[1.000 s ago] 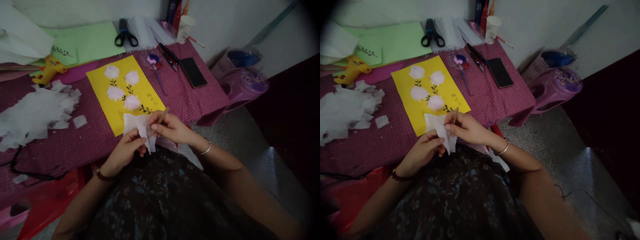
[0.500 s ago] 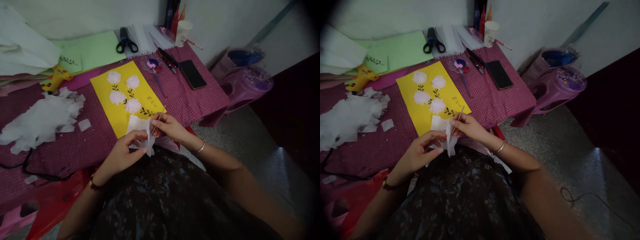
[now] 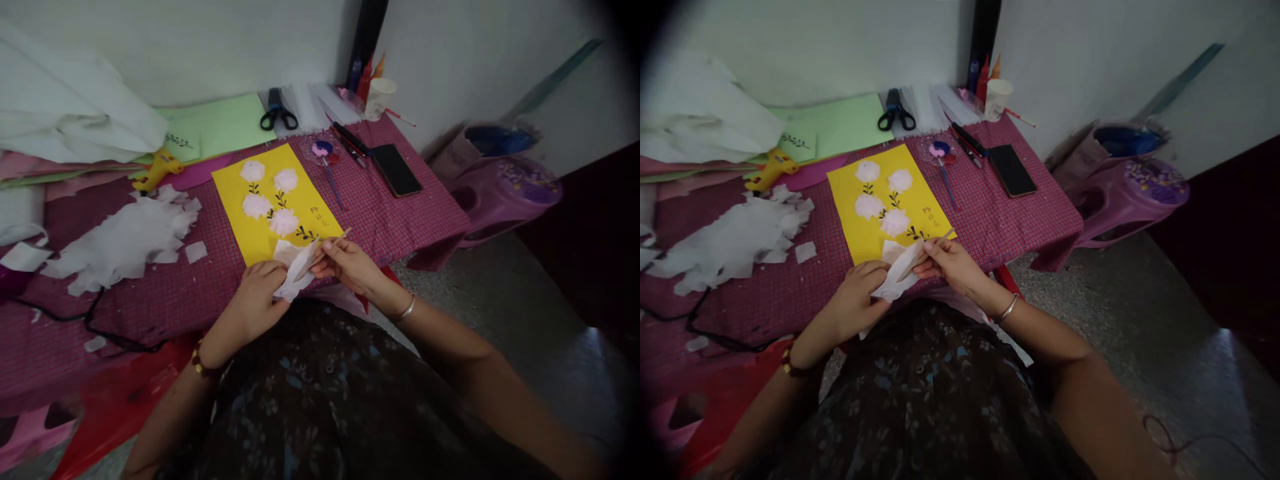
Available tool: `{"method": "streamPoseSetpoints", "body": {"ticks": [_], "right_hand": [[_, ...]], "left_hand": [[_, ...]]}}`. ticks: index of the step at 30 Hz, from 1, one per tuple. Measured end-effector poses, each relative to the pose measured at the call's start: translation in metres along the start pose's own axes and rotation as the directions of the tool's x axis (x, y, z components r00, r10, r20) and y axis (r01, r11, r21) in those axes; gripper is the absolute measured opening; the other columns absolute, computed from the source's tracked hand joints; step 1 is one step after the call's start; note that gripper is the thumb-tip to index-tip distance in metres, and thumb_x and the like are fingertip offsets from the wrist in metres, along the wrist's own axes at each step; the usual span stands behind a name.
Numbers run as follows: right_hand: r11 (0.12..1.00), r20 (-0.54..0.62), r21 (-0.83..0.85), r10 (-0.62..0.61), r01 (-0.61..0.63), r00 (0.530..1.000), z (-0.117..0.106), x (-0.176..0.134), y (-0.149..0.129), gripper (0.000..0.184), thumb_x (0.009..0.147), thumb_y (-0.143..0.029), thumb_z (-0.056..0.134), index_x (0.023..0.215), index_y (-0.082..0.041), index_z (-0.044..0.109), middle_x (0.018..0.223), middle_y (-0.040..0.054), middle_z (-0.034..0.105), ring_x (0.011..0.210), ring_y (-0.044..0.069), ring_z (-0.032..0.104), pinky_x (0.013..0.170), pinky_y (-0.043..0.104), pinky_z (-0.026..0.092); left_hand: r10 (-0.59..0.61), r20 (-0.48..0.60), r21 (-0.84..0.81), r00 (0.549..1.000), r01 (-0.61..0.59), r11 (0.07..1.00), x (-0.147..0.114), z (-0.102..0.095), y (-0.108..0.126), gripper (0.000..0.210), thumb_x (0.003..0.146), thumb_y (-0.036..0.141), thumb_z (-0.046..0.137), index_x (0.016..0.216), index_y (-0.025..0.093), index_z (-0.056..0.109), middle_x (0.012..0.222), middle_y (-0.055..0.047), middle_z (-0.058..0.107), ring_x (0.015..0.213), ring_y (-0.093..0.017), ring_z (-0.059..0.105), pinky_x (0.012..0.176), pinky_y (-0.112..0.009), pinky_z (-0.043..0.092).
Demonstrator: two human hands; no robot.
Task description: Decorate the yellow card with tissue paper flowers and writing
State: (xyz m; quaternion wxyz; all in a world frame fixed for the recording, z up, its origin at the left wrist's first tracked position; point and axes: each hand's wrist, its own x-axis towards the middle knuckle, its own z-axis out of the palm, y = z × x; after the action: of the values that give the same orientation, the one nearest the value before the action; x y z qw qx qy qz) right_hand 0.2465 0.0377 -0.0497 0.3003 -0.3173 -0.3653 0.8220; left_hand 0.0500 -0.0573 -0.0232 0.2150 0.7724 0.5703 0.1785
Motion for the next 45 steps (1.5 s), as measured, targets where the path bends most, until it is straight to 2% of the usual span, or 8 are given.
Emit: {"method": "streamPoseSetpoints", "body": {"ticks": [6,10,13,16,19,23,31,45], "right_hand": [[0.998,0.020,0.013,-0.057,0.057,0.998,0.003,-0.004,-0.005,0.035,0.074,-0.051,0.073,0.082,-0.017,0.071,0.057,-0.0028,0.066,0.048,0.008,0.062,0.048,0.018,0.054],[0.996,0.006,0.057,-0.068,0.068,0.998,0.007,-0.005,-0.006,0.033,0.069,-0.048,0.079,0.083,-0.018,0.070,0.059,-0.0030,0.068,0.046,0.009,0.061,0.044,0.019,0.052],[0.994,-0.005,0.079,-0.070,0.070,0.998,0.010,-0.006,-0.007,0.034,0.069,-0.047,0.079,0.082,-0.018,0.070,0.058,-0.0024,0.068,0.044,0.008,0.060,0.044,0.019,0.051],[0.992,-0.016,0.100,-0.078,0.079,0.997,0.011,-0.006,-0.007,0.033,0.070,-0.048,0.078,0.083,-0.019,0.070,0.057,-0.0031,0.067,0.042,0.007,0.057,0.042,0.017,0.048],[0.991,-0.022,0.107,-0.077,0.079,0.997,0.011,-0.006,-0.007,0.033,0.070,-0.048,0.078,0.084,-0.019,0.070,0.058,-0.0032,0.067,0.043,0.007,0.055,0.041,0.016,0.046],[0.990,-0.026,0.100,-0.098,0.101,0.995,0.010,-0.005,-0.006,0.032,0.070,-0.045,0.079,0.086,-0.019,0.070,0.058,-0.0035,0.066,0.044,0.008,0.055,0.042,0.018,0.047],[0.989,-0.051,0.118,-0.080,0.085,0.996,0.013,-0.003,-0.003,0.030,0.067,-0.043,0.081,0.082,-0.019,0.069,0.063,-0.0026,0.068,0.047,0.007,0.055,0.044,0.018,0.043],[0.989,-0.062,0.138,-0.051,0.059,0.997,0.008,-0.001,0.000,0.029,0.068,-0.042,0.080,0.081,-0.019,0.069,0.061,-0.0038,0.064,0.050,0.007,0.053,0.046,0.018,0.041]], "left_hand": [[-0.158,-0.175,-0.389,0.972,0.079,0.918,-0.004,-0.008,0.003,0.014,0.078,0.018,0.055,0.090,0.017,0.061,0.089,-0.004,0.067,0.083,-0.018,0.061,0.075,-0.027,0.046],[-0.288,-0.187,-0.672,0.939,0.092,0.735,-0.008,-0.008,0.008,0.018,0.082,0.029,0.061,0.092,0.014,0.063,0.091,-0.005,0.069,0.084,-0.018,0.063,0.077,-0.026,0.048],[-0.241,-0.115,-0.826,0.964,0.042,0.562,-0.008,-0.008,0.009,0.045,0.073,0.036,0.074,0.110,0.014,0.063,0.105,-0.008,0.071,0.092,-0.021,0.065,0.082,-0.029,0.049],[-0.245,-0.071,-0.813,0.967,0.086,0.576,-0.008,-0.009,0.011,0.054,0.067,0.032,0.079,0.117,0.015,0.064,0.112,-0.009,0.071,0.097,-0.023,0.065,0.085,-0.029,0.049],[-0.372,-0.109,-0.752,0.922,0.168,0.637,-0.008,-0.009,0.014,0.028,0.076,0.033,0.071,0.096,0.012,0.072,0.091,-0.006,0.074,0.080,-0.018,0.064,0.073,-0.025,0.049],[-0.456,-0.074,-0.781,0.887,0.232,0.580,-0.008,-0.009,0.015,0.029,0.076,0.039,0.069,0.078,0.011,0.071,0.068,-0.002,0.067,0.058,-0.012,0.054,0.053,-0.020,0.041],[-0.448,0.041,-0.868,0.893,0.254,0.426,-0.009,-0.008,0.014,0.035,0.071,0.039,0.074,0.090,0.010,0.072,0.076,-0.005,0.069,0.062,-0.013,0.057,0.058,-0.023,0.046],[-0.435,-0.028,-0.828,0.900,0.223,0.514,-0.009,-0.007,0.010,0.032,0.075,0.041,0.070,0.088,0.011,0.072,0.073,-0.004,0.068,0.059,-0.014,0.056,0.053,-0.022,0.044]]}}
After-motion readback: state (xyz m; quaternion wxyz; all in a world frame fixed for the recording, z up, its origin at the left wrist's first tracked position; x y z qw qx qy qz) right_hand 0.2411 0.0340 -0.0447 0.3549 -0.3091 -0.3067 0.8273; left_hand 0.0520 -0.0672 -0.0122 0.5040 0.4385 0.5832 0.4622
